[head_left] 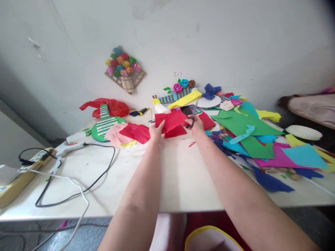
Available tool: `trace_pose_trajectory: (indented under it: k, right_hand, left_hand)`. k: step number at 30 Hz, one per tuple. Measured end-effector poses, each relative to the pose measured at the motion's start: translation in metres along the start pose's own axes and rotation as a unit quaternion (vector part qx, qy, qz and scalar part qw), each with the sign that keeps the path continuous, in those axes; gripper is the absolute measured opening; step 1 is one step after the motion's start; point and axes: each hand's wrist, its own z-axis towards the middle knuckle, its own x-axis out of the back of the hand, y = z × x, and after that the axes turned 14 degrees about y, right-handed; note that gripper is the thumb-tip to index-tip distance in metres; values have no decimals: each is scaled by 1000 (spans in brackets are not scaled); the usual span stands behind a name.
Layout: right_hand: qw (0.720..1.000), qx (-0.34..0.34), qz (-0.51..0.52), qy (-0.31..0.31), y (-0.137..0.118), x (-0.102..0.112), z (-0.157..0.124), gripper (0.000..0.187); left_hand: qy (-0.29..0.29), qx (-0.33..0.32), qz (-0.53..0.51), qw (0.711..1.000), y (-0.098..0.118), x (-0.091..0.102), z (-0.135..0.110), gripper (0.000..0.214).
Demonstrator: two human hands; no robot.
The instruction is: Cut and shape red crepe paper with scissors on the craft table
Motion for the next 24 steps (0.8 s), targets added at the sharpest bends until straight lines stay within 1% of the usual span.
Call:
trace_pose_trajectory:
  k: [2,3,4,5,6,7,8,9,14,17,19,20,22,24]
  right_hand:
    - [1000,-5,-8,12,0,1,0,29]
    - [1000,-6,-10,18,1,2,1,28]
    - [1000,-5,-11,23,1,2,1,28]
    - [1000,-5,-13,26,2,3,2,27]
    - [1000,-5,-14,27,3,3,2,27]
    - [1000,-6,-14,26,3,3,2,27]
    - [1000,-7,-14,24,4,4,2,27]
    - [1000,-7,-14,20,4,4,2,28]
    - [1000,-11,-18,12,5,4,3,31]
    - [1000,-8,-11,3,6,4,3,30]
    - [1000,0,-9,-4,7,3,2,30]
    - [1000,2,-9,-6,7,3,2,30]
    - [1000,5,-8,-7,5,2,0,29]
    - [1000,6,-5,-4,3,2,-2,28]
  left_hand:
    - [65,-25,54,996,7,6,2,27]
    - [113,-48,99,987,11,9,2,24]
    - [164,-83,160,970,16,14,3,21]
    - [212,-114,230,943,20,18,3,20]
    - [263,-128,289,912,24,22,3,21]
    - [300,-128,328,887,28,25,3,21]
    - [327,-121,350,870,30,28,3,22]
    - [345,-118,359,859,32,31,3,24]
    - [377,-154,337,849,32,39,2,24]
    - [376,-177,297,860,28,42,3,26]
    - [383,-192,280,859,25,43,5,35]
    - [393,-195,290,851,24,43,6,41]
    - [405,-203,337,825,24,41,6,51]
    - [391,-237,369,809,26,37,4,51]
